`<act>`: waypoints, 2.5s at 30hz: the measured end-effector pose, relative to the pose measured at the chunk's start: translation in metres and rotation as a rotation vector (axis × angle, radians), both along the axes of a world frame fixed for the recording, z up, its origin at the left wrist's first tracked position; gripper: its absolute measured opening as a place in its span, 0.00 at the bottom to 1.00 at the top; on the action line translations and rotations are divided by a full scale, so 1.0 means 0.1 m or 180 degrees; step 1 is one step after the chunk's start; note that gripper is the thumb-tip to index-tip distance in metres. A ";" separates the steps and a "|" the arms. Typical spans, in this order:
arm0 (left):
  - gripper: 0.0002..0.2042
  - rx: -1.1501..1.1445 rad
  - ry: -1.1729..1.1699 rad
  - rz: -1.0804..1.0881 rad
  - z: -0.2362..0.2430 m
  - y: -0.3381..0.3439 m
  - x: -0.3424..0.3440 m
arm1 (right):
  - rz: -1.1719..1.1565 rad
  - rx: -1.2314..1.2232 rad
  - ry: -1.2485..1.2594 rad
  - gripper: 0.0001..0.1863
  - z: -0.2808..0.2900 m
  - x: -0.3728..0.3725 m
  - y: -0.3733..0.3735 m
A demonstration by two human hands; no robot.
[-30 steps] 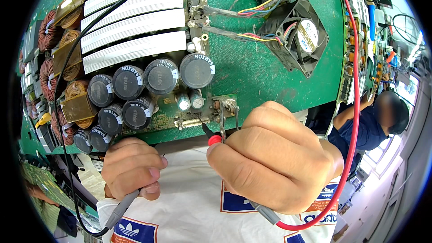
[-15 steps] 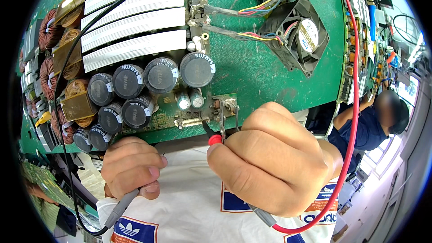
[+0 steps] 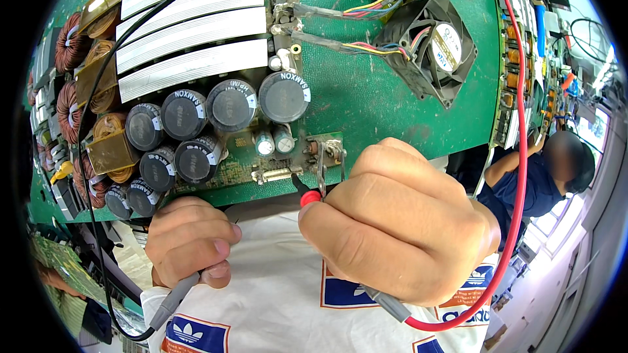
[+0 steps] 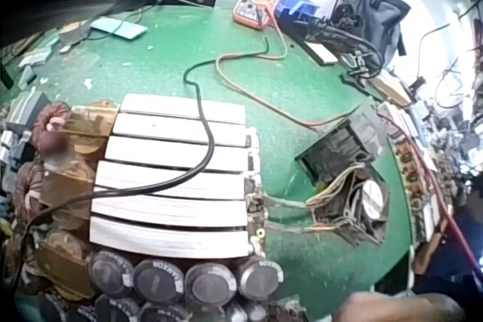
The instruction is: The person holds and turns over a large electronic circuit board containing multiple capacitors and inductors. They use a soldering iron and a probe to work on specific solder points on the underside of the board and reach out to adjust a multimeter on the workbench.
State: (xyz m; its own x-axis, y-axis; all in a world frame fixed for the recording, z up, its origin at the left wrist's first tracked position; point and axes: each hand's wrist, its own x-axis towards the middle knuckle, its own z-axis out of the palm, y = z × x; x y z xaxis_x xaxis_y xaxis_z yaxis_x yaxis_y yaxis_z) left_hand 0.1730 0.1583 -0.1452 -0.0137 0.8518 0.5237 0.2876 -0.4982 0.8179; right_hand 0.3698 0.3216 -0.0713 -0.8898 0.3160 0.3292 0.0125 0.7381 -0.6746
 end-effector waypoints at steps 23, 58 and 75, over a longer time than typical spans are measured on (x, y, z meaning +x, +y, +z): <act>0.10 -0.0047 0.0010 -0.0046 0.01 -0.01 -0.01 | -0.0051 -0.0002 -0.0003 0.16 0.00 0.01 -0.01; 0.09 -0.0028 -0.0028 0.0002 0.01 -0.01 0.00 | -0.0020 -0.0161 -0.0237 0.14 0.07 0.00 -0.01; 0.12 -0.0123 -0.0014 -0.0018 0.05 0.00 0.00 | -0.0035 -0.0313 -0.0293 0.15 0.08 0.02 0.00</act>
State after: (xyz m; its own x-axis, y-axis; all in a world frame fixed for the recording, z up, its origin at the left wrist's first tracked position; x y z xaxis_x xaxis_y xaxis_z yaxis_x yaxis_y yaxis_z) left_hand 0.1729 0.1582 -0.1404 -0.0109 0.8715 0.4903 0.2813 -0.4679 0.8378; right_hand 0.3713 0.3221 -0.0628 -0.9111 0.3526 0.2133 0.0854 0.6678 -0.7394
